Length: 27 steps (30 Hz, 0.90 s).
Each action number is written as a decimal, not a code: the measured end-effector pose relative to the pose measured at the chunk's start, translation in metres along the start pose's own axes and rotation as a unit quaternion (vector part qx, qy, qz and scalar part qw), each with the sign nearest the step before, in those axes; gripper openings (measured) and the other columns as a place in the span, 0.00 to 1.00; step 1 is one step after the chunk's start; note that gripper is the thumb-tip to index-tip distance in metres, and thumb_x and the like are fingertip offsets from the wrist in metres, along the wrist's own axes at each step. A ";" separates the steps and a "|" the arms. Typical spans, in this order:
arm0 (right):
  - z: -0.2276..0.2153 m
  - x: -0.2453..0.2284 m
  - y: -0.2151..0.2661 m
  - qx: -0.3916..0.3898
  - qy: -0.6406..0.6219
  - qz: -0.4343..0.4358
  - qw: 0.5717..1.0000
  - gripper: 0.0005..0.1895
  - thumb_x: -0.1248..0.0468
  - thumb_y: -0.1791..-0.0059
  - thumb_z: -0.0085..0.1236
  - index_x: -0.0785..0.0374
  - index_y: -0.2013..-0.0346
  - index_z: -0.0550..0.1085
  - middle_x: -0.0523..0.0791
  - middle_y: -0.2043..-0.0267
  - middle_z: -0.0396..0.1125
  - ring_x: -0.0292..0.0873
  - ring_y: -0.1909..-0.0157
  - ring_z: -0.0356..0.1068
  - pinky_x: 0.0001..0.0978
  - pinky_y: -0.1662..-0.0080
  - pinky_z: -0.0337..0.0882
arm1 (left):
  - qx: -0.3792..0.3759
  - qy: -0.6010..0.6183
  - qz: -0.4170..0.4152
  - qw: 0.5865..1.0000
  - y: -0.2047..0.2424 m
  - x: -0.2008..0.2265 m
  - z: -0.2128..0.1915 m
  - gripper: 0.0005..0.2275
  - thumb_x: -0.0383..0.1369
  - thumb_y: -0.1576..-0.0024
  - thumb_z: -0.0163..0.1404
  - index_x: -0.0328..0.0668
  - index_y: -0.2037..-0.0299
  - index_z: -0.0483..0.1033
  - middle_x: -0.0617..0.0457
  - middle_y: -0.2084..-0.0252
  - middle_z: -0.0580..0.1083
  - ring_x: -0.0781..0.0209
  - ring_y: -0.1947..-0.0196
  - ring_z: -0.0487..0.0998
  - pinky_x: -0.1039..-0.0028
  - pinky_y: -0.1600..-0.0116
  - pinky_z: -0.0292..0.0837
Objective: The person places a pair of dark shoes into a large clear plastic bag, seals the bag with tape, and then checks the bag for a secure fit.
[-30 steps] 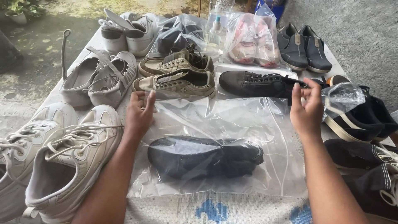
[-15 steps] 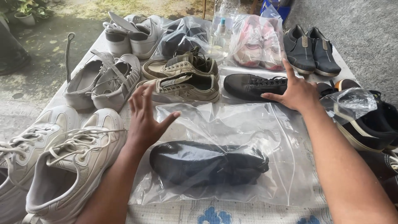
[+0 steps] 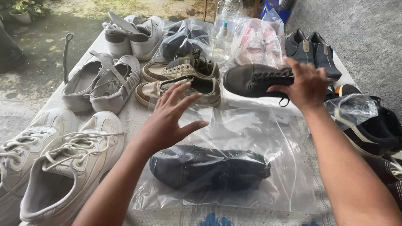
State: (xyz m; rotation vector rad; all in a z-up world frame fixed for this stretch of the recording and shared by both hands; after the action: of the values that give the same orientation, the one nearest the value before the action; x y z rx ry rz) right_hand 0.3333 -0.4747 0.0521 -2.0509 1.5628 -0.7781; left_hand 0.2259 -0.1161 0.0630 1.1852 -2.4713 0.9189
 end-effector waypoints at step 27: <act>-0.157 -0.170 0.074 0.129 -0.113 -0.069 0.983 0.46 0.32 0.49 0.37 0.68 0.36 0.70 0.48 0.63 0.67 0.50 0.60 0.66 0.46 0.51 0.63 | 0.291 -0.109 0.172 0.935 0.053 0.041 0.016 0.40 0.55 0.53 0.71 0.43 0.36 0.69 0.33 0.41 0.65 0.35 0.47 0.75 0.45 0.46 0.81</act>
State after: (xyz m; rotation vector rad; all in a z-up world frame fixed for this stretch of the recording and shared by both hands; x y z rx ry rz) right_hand 0.1406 -0.3314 0.0920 -1.9911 1.1427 -0.7254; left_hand 0.1596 -0.1265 0.0465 1.0601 -2.7296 1.8041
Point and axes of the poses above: each hand's wrist, its own y-axis away from the middle knuckle, its own z-axis out of the palm, x = y × z, the point moved 10 cm from there along -y, towards the middle knuckle
